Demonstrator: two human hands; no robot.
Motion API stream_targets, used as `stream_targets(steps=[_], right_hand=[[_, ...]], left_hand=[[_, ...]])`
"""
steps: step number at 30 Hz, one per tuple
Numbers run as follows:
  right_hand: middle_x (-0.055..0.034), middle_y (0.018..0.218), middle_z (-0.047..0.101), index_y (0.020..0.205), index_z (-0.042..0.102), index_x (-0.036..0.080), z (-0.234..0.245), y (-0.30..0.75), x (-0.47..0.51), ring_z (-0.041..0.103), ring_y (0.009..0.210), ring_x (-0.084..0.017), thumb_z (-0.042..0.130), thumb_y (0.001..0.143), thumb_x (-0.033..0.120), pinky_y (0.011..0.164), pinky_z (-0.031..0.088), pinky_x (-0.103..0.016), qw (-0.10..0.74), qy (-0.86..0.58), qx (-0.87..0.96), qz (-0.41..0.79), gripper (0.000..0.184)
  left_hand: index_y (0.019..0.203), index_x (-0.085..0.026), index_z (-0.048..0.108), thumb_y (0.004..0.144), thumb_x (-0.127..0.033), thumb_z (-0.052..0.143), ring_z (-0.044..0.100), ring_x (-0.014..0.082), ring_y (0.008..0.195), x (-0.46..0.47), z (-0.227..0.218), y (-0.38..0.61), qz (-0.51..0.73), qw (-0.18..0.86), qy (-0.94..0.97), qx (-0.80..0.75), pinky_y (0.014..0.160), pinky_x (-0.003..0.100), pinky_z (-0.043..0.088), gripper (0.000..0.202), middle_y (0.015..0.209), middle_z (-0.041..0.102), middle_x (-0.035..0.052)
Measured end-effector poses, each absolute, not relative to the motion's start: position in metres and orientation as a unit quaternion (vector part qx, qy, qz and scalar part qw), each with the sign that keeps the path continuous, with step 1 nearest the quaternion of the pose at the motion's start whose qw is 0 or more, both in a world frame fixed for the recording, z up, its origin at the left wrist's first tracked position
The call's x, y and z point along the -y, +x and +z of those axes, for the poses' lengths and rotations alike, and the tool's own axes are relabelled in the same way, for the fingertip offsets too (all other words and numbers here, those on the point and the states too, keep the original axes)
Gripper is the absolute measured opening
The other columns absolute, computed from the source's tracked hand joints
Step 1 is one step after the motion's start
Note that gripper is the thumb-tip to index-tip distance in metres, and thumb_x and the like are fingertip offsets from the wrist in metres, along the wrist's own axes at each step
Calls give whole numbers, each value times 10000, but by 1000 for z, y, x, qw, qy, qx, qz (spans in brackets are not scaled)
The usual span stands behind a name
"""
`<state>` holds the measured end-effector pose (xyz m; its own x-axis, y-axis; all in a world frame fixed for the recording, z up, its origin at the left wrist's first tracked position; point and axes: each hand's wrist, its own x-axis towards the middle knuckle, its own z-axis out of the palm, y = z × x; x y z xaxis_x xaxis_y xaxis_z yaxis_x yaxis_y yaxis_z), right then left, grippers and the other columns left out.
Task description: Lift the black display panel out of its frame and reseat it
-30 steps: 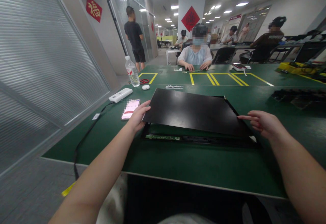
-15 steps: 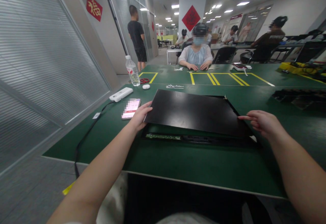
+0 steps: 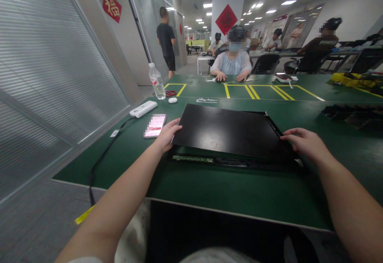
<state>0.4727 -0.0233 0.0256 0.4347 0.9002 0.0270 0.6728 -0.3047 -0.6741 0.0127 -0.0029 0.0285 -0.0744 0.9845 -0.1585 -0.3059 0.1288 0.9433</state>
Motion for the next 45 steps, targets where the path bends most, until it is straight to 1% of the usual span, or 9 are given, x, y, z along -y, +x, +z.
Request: stream_targets(steps=[2,5,12,15,20,29,33,38,45], right_hand=[[12,610,609,915,699,214,28,469,24,538,495,-149,690,706,364,520,427,-295,311,-797,478,197,258],[8,677,637,913,702,213,32,465,26,533,510,-139,692,712,353,537,425,-295,315,-800,471,199,245],[9,643,625,917,710,202,37,461,29,542,519,-146,677,743,336,544,417,-294,299,-804,476,195,222],[7,641,632,908,712,206,36,461,28,553,518,-151,664,746,339,554,423,-300,291,-803,485,186,215],[0,666,656,909,716,214,33,464,26,571,525,-160,640,746,339,571,439,-312,281,-804,493,177,219],[4,679,656,921,716,217,32,466,26,569,540,-158,647,746,355,589,439,-315,281,-802,495,183,234],[14,626,621,938,716,218,31,468,26,538,522,-155,663,713,379,570,423,-312,304,-796,482,205,282],[17,552,574,911,712,212,33,466,29,518,499,-159,670,676,396,547,396,-313,319,-788,482,214,302],[20,532,565,874,702,209,38,461,31,504,479,-153,677,655,382,536,395,-311,332,-785,476,217,280]], left_hand=[[1363,-109,620,796,-103,734,752,208,830,2,26,11,553,591,362,-463,697,271,575,578,1041,791,119],[1369,-115,615,824,-179,778,752,213,837,2,25,11,550,598,360,-458,690,278,579,573,1064,789,131],[1257,-112,701,874,-175,717,752,217,855,1,24,14,556,586,355,-470,724,286,583,388,997,800,115],[1214,-116,724,855,-211,731,746,244,936,1,23,15,567,580,366,-457,784,318,592,371,1013,797,113],[1175,-121,736,836,-269,738,715,282,1064,2,23,17,565,576,400,-434,869,357,586,371,1110,780,122],[1238,-158,708,828,-264,747,719,275,1072,2,22,15,560,563,386,-468,891,341,563,426,1137,775,114],[1242,-155,707,842,-193,695,740,265,1000,4,24,16,546,573,392,-468,838,346,582,402,1092,786,107],[1264,-129,689,799,-119,703,754,234,906,4,25,15,534,588,394,-462,770,302,587,465,1058,789,114],[1285,-126,683,760,-110,718,749,248,940,3,25,13,530,586,395,-468,786,312,592,526,1066,785,119]])
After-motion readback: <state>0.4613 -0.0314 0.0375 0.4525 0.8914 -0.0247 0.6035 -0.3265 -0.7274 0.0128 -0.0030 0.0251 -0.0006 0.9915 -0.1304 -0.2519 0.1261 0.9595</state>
